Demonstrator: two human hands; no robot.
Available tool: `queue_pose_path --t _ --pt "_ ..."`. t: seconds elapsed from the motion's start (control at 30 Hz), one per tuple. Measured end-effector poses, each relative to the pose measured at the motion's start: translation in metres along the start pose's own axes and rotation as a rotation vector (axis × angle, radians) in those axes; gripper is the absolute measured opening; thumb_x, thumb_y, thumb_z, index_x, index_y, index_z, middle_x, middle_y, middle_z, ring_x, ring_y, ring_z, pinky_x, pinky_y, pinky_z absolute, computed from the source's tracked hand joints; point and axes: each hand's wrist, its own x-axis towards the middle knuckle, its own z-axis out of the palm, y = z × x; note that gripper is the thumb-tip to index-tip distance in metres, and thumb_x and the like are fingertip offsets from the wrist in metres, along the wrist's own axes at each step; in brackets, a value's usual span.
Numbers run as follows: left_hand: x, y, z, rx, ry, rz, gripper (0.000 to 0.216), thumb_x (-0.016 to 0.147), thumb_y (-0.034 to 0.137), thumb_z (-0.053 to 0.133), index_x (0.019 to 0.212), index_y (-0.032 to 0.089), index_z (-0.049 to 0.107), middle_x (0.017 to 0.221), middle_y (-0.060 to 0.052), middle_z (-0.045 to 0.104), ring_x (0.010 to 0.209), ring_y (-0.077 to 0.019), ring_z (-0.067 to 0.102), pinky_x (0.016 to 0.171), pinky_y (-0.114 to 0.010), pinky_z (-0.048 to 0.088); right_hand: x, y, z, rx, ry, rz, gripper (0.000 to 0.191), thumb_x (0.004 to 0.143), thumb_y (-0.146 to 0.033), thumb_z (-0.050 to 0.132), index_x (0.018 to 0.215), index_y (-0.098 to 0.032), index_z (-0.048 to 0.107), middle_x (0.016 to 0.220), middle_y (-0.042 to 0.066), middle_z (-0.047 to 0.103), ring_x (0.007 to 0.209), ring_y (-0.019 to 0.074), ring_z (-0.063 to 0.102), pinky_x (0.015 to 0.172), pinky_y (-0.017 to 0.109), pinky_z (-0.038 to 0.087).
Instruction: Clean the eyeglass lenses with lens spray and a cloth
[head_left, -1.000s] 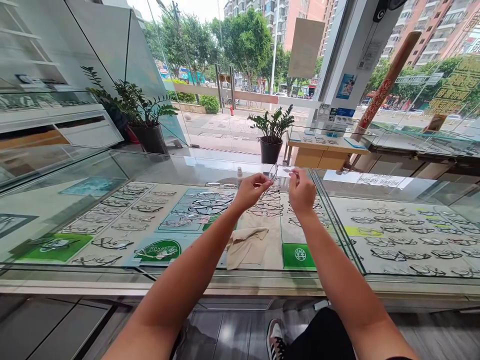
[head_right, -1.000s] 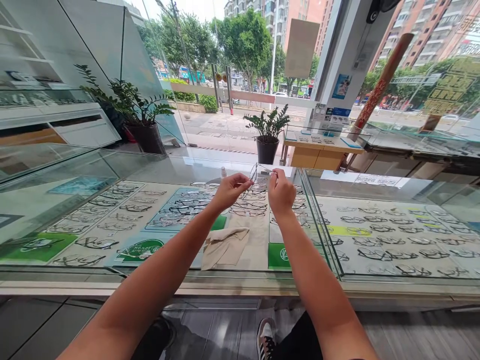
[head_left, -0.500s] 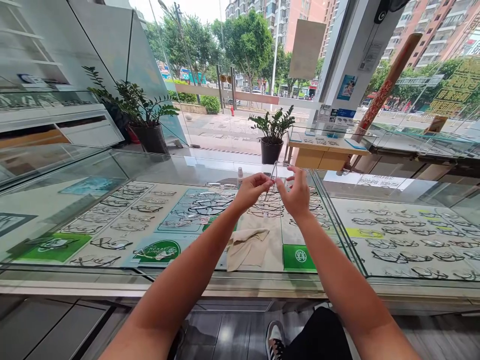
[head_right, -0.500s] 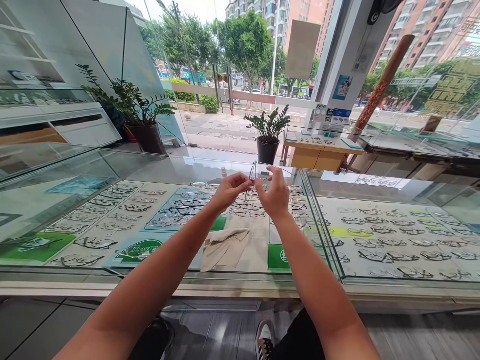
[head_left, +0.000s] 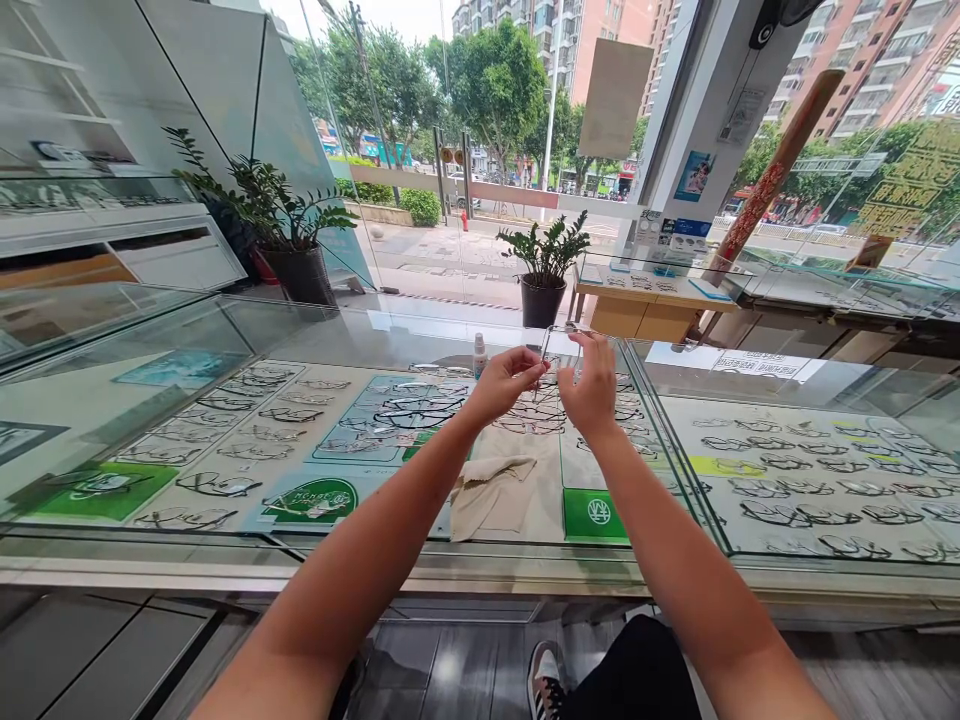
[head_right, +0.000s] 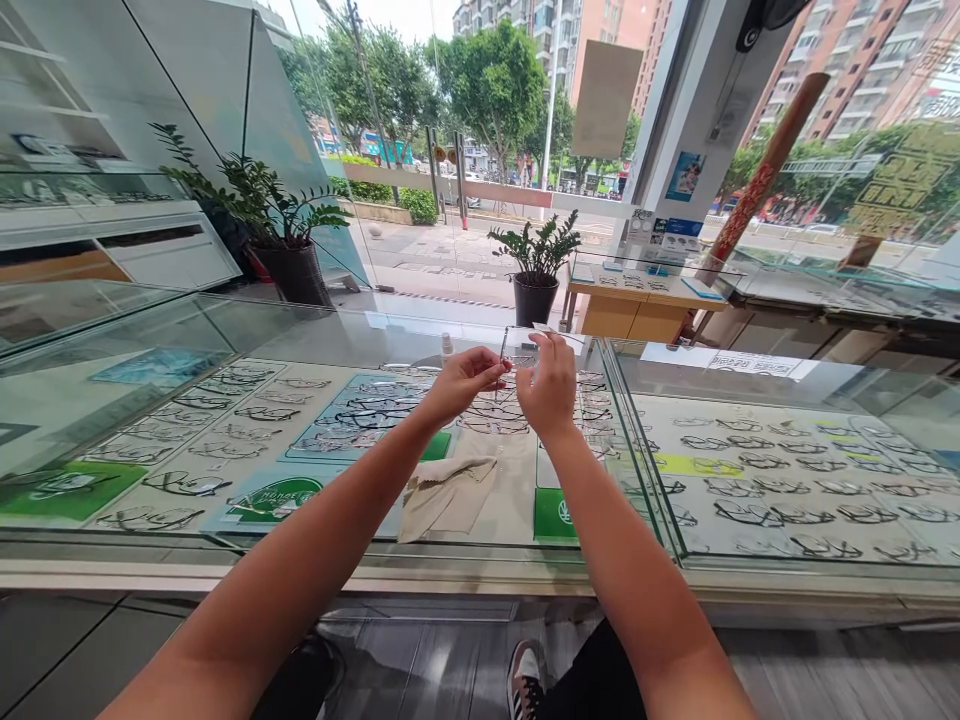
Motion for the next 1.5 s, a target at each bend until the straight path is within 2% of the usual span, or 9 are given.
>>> queue_pose_path --t 0.2,0.37,0.67,0.87,1.03,1.13,1.27,1.37,1.5 --pt "0.001 0.007 -0.003 -0.073 0.122 0.022 0.066 0.071 0.071 0.102 0.09 0.019 0.067 0.106 -0.007 0.08 0.102 -0.02 0.074 0.091 -0.04 0.068 -0.003 0.005 0.004 -0.142 -0.04 0.181 0.045 0.084 -0.006 0.054 0.122 -0.022 0.071 0.151 0.02 0.068 0.145 0.0419 0.054 0.123 0.069 0.042" --pt "0.002 0.012 -0.005 -0.104 0.194 0.035 0.068 0.068 0.072 0.103 0.091 0.02 0.065 0.106 -0.007 0.079 0.106 -0.0218 0.074 0.096 -0.045 0.069 -0.004 0.005 0.005 -0.16 -0.112 0.187 0.044 0.081 -0.004 0.057 0.118 -0.022 0.072 0.143 0.02 0.072 0.14 0.0421 0.056 0.121 0.067 0.042" --pt "-0.001 0.012 -0.004 -0.045 0.1 0.078 0.06 0.075 0.064 0.102 0.087 0.016 0.068 0.137 -0.014 0.069 0.116 -0.0255 0.068 0.088 -0.038 0.065 0.0 -0.016 -0.002 0.132 -0.301 -0.051 0.034 0.103 -0.036 0.068 0.132 -0.02 0.074 0.138 0.017 0.078 0.13 0.036 0.069 0.116 0.055 0.054" --pt "-0.003 0.014 -0.003 -0.031 0.043 0.051 0.056 0.079 0.063 0.098 0.089 0.018 0.068 0.144 -0.015 0.068 0.111 -0.0247 0.071 0.088 -0.036 0.063 -0.003 -0.015 0.003 0.282 -0.339 0.008 0.031 0.107 -0.04 0.065 0.13 -0.023 0.077 0.13 0.014 0.084 0.122 0.0332 0.075 0.11 0.053 0.059" --pt "-0.005 0.016 -0.002 0.286 0.111 0.179 0.035 0.092 0.054 0.084 0.103 0.022 0.08 0.139 -0.015 0.071 0.132 -0.0341 0.067 0.107 -0.047 0.059 -0.005 -0.012 0.006 0.282 -0.25 0.084 0.031 0.106 -0.042 0.063 0.126 -0.022 0.077 0.126 0.014 0.084 0.117 0.0325 0.076 0.107 0.053 0.06" --pt "-0.008 0.02 -0.003 0.671 0.319 0.247 0.019 0.099 0.038 0.073 0.107 0.023 0.082 0.142 -0.016 0.069 0.144 -0.0384 0.06 0.126 -0.057 0.046 -0.005 -0.008 0.007 0.25 -0.193 0.124 0.029 0.105 -0.038 0.06 0.122 -0.022 0.077 0.125 0.014 0.084 0.117 0.0323 0.074 0.11 0.052 0.059" --pt "-0.009 0.017 -0.008 1.007 0.553 0.009 0.037 0.096 0.032 0.074 0.131 0.022 0.081 0.176 -0.022 0.043 0.167 -0.0508 0.032 0.135 -0.07 0.028 -0.004 -0.004 0.007 0.219 -0.162 0.141 0.025 0.105 -0.035 0.057 0.116 -0.022 0.075 0.123 0.014 0.082 0.118 0.0319 0.073 0.112 0.052 0.057" --pt "-0.005 0.007 -0.015 1.083 0.482 -0.15 0.055 0.094 0.04 0.077 0.147 0.023 0.076 0.186 -0.023 0.032 0.172 -0.0574 0.019 0.133 -0.079 0.019 -0.004 -0.004 0.007 0.202 -0.168 0.145 0.024 0.106 -0.036 0.056 0.115 -0.023 0.074 0.123 0.014 0.082 0.118 0.0317 0.072 0.111 0.052 0.056" --pt "0.0 -0.009 -0.025 1.09 0.417 -0.193 0.067 0.088 0.053 0.081 0.15 0.027 0.075 0.183 -0.023 0.041 0.169 -0.062 0.02 0.131 -0.083 0.018 -0.005 -0.006 0.007 0.216 -0.164 0.167 0.025 0.104 -0.036 0.056 0.114 -0.023 0.074 0.122 0.013 0.082 0.116 0.032 0.071 0.111 0.053 0.055"
